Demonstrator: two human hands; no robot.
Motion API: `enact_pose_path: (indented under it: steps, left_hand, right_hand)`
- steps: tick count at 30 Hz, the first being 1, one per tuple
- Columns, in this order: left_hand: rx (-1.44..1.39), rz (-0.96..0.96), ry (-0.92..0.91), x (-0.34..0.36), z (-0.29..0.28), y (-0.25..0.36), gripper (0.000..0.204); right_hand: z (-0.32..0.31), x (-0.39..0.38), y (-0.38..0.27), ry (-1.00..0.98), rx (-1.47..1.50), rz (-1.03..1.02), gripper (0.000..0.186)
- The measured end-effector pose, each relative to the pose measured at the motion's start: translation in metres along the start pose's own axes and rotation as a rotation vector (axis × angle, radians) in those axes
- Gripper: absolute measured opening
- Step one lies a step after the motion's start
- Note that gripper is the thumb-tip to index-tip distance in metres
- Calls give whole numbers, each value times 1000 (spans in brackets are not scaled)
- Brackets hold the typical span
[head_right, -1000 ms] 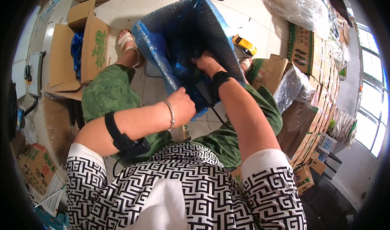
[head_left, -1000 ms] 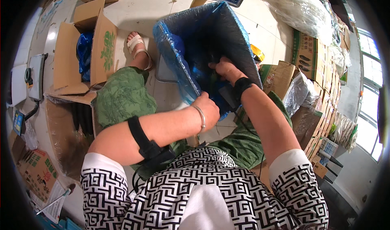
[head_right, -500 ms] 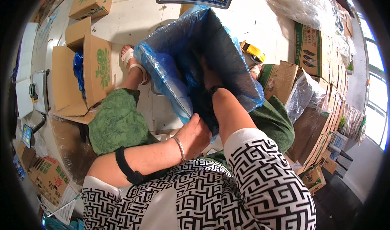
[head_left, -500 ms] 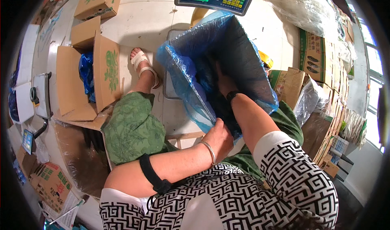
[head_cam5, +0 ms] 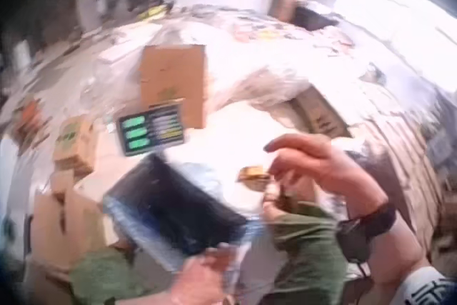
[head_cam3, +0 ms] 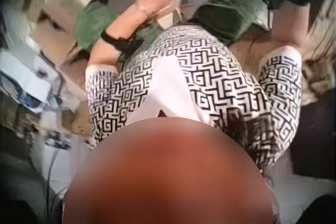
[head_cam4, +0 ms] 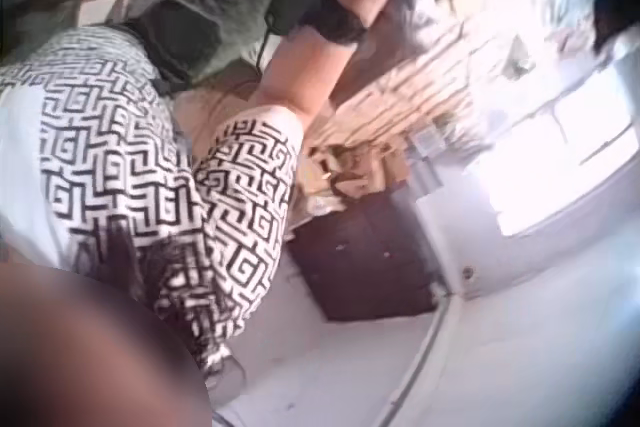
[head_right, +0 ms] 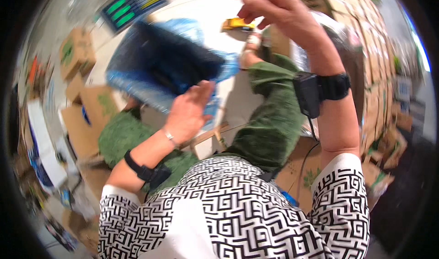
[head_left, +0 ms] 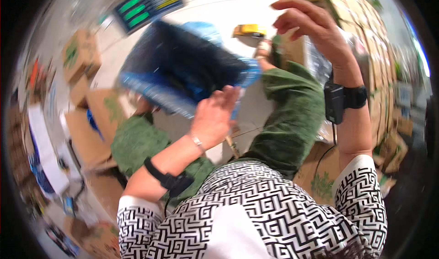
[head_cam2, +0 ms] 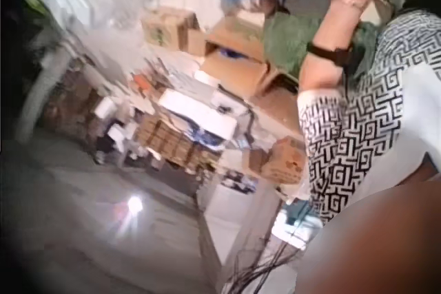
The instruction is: Sorting eggplants from a large container into a plastic-lined box on a scale, then sealing the box with tape.
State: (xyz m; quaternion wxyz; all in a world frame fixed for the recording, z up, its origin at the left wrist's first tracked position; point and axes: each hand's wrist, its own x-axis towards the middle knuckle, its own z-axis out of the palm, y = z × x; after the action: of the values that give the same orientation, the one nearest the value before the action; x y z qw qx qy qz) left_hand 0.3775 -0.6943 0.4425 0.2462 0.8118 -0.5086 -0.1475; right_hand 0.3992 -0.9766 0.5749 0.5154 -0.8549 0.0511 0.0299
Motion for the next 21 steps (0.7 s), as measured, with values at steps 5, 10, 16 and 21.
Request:
enact_pose_path:
  steps: [5,10,16,21]
  left_hand:
    - [292,44,26,24,8,14,72]
    - [609,149,-215,47,30,18,59]
    - [855,151,-295,43,34,12,54]
    - [771,253,-372,35,37,41,40]
  right_hand:
    - [-134,-185,108,714,-65,470,34]
    - [-161,-324,257,890,-135,800,25]
    - [-108,-263,369,514,-479,810,39]
    - [-118,-213,457,587,-718,751,29]
